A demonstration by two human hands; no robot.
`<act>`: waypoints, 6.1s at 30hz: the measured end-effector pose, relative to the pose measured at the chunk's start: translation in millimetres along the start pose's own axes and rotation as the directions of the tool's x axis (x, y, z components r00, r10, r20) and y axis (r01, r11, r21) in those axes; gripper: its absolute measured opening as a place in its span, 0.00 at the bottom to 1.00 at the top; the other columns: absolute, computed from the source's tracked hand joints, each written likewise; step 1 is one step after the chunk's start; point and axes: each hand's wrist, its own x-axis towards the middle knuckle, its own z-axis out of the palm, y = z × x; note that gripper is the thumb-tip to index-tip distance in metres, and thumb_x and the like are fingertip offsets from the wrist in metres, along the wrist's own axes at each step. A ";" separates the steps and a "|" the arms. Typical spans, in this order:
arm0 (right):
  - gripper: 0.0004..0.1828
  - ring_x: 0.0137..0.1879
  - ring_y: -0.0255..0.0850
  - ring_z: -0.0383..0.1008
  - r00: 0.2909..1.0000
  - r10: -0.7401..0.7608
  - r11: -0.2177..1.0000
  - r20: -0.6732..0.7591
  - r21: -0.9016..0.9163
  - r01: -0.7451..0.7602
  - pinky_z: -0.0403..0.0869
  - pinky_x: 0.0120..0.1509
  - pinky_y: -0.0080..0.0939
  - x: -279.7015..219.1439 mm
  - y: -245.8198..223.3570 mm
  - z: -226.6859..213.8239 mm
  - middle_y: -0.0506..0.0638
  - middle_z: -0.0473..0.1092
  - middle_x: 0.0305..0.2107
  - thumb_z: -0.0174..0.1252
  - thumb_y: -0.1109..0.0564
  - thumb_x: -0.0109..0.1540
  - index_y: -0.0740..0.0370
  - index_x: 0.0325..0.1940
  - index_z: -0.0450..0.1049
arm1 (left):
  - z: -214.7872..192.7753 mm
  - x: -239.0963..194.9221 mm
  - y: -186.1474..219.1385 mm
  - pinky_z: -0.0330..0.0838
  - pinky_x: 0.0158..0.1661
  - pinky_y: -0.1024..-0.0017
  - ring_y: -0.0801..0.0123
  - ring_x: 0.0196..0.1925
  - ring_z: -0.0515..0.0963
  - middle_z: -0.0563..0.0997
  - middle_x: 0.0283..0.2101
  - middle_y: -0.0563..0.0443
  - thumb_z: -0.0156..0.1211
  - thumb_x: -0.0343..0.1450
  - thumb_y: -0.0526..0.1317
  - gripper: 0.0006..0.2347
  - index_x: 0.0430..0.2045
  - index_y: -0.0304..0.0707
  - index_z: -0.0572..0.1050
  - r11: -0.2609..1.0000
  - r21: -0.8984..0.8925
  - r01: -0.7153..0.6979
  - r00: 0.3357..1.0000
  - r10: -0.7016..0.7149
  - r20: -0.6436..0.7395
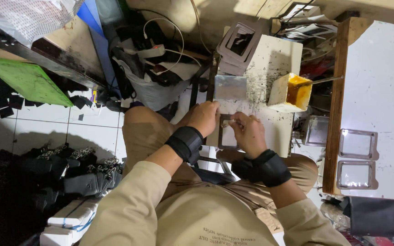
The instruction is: The person sits at a workbench assembling rectangular frames with clear plastic windows. They pick up a frame, apply adhesive from a yellow container, press a clear plastic sheet into the frame, and set the finished frame aside, repeating this for several frames.
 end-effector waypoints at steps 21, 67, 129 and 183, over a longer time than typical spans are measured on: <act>0.07 0.36 0.46 0.76 0.961 -0.196 0.981 -0.194 -0.035 0.192 0.73 0.47 0.47 -2.7 6.7 9.9 0.46 0.78 0.25 0.70 0.53 0.60 0.51 0.41 0.80 | 17.6 23.0 -39.8 0.80 0.33 0.65 0.58 0.40 0.85 0.85 0.34 0.56 0.54 0.70 0.48 0.07 0.31 0.55 0.79 0.947 0.321 -0.008 0.999 -0.007 0.045; 0.08 0.38 0.41 0.72 0.826 -0.562 0.819 -0.053 -0.179 0.545 0.68 0.45 0.39 -52.0 -10.0 -4.0 0.43 0.75 0.23 0.65 0.49 0.59 0.49 0.41 0.78 | 7.8 16.8 -12.0 0.82 0.35 0.53 0.43 0.37 0.85 0.80 0.31 0.43 0.61 0.67 0.40 0.04 0.28 0.43 0.74 0.902 0.410 -0.133 0.991 0.113 0.074; 0.06 0.34 0.45 0.76 0.850 0.281 0.909 -0.446 0.408 -0.087 0.74 0.39 0.43 3.1 47.8 -136.6 0.58 0.77 0.32 0.63 0.58 0.70 0.60 0.50 0.78 | -42.9 67.5 59.6 0.79 0.38 0.57 0.49 0.39 0.83 0.82 0.35 0.47 0.54 0.74 0.37 0.05 0.41 0.41 0.74 0.778 0.463 -0.425 0.897 0.431 0.098; 0.06 0.33 0.34 0.67 0.938 0.227 0.729 -0.262 0.685 0.015 0.67 0.38 0.29 7.1 11.8 -186.5 0.51 0.73 0.26 0.62 0.62 0.66 0.69 0.44 0.79 | -71.4 -38.0 118.3 0.69 0.27 0.82 0.69 0.33 0.83 0.85 0.43 0.32 0.62 0.72 0.35 0.07 0.34 0.37 0.68 0.843 -0.535 0.052 0.935 0.147 0.323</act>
